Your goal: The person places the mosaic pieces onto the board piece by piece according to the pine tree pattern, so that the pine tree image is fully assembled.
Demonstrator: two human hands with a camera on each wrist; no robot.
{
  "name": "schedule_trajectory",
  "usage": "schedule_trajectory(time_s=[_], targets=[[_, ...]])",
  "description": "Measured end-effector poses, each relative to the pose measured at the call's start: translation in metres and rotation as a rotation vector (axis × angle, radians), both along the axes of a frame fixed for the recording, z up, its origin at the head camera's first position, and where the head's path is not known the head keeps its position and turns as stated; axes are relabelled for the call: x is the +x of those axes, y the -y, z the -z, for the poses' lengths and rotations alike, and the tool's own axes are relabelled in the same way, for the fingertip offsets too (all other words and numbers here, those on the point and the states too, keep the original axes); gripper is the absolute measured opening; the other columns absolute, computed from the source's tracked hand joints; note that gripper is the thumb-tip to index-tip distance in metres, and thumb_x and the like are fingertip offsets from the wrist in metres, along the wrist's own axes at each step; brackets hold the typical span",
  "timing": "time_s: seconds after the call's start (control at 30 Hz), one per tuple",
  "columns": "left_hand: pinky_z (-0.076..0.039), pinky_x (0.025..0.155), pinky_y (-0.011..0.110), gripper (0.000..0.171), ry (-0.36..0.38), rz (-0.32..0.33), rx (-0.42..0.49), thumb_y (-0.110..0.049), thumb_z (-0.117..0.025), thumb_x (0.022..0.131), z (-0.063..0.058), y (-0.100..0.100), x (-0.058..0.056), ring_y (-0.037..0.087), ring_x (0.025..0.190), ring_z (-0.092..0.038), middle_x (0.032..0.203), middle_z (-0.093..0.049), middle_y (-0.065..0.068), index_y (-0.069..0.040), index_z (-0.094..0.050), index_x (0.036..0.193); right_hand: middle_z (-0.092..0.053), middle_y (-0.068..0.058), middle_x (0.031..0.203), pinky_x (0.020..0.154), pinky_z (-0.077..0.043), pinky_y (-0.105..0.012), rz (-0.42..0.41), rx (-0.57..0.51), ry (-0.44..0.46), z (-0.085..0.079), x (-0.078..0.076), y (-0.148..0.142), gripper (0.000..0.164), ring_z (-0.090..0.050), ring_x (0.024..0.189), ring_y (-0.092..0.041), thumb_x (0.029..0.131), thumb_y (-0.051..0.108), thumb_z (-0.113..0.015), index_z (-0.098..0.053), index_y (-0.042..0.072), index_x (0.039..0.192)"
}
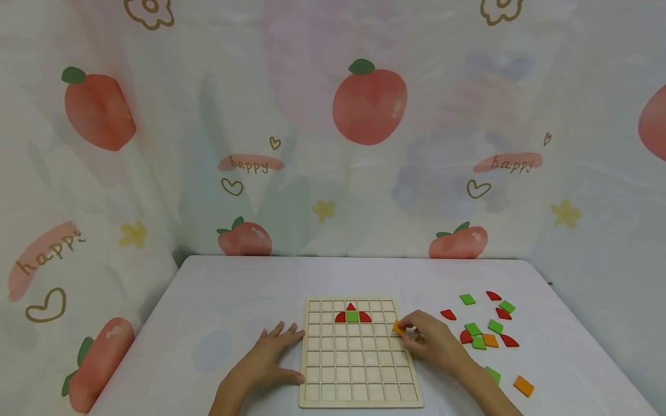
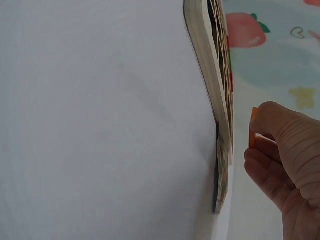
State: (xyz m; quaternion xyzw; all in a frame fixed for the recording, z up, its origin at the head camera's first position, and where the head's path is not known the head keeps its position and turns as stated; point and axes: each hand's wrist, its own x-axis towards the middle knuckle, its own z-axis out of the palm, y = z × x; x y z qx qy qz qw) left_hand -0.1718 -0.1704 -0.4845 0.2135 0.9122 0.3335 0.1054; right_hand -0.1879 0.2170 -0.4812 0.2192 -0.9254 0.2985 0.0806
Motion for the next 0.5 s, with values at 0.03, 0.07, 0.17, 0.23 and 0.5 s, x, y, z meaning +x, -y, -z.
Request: schedule_trajectory(time_s=[0.03, 0.07, 0.17, 0.23, 0.5], targets=[[-0.012, 0.12, 0.072, 0.094, 0.0, 0.001, 0.0, -0.041, -0.091, 0.069, 0.0, 0.0, 0.0, 0.051, 0.151, -0.024, 0.156, -0.044, 0.022, -0.006, -0.053, 0.148, -0.066, 0.012, 0.104, 0.079, -0.06, -0.026, -0.011, 0.005, 0.004, 0.0, -0.001, 0.002, 0.022, -0.063, 0.092, -0.009, 0.088, 0.004, -0.075, -0.07, 0.018, 0.104], [-0.012, 0.12, 0.072, 0.094, -0.001, 0.002, 0.0, -0.041, -0.091, 0.07, -0.001, 0.0, 0.0, 0.051, 0.15, -0.024, 0.156, -0.044, 0.022, -0.006, -0.053, 0.148, -0.066, 0.012, 0.105, 0.08, -0.06, -0.026, -0.019, 0.005, 0.009, 0.0, -0.001, 0.005, 0.022, -0.062, 0.093, -0.009, 0.087, 0.004, -0.075, -0.07, 0.018, 0.104], [-0.012, 0.12, 0.072, 0.094, -0.003, 0.004, 0.001, -0.04, -0.092, 0.07, -0.001, 0.0, 0.0, 0.051, 0.15, -0.024, 0.156, -0.044, 0.023, -0.005, -0.053, 0.148, -0.065, 0.013, 0.105, 0.08, -0.058, -0.025, -0.04, 0.027, 0.012, 0.001, -0.002, 0.012, 0.023, -0.061, 0.093, -0.007, 0.087, 0.005, -0.076, -0.07, 0.019, 0.104], [-0.012, 0.12, 0.072, 0.094, -0.003, 0.003, 0.004, -0.04, -0.092, 0.069, -0.002, 0.0, 0.001, 0.051, 0.15, -0.024, 0.156, -0.044, 0.023, -0.005, -0.053, 0.148, -0.066, 0.012, 0.104, 0.08, -0.058, -0.025, -0.061, 0.043, -0.004, 0.002, -0.003, 0.018, 0.021, -0.061, 0.092, -0.007, 0.088, 0.006, -0.077, -0.071, 0.018, 0.103], [-0.012, 0.119, 0.073, 0.094, -0.009, 0.007, 0.012, -0.04, -0.092, 0.069, -0.002, 0.0, 0.001, 0.052, 0.15, -0.025, 0.156, -0.044, 0.024, -0.004, -0.054, 0.147, -0.067, 0.006, 0.103, 0.081, -0.06, -0.028, -0.155, 0.105, -0.078, -0.003, -0.004, 0.04, 0.016, -0.063, 0.093, -0.01, 0.088, 0.006, -0.077, -0.071, 0.012, 0.101]])
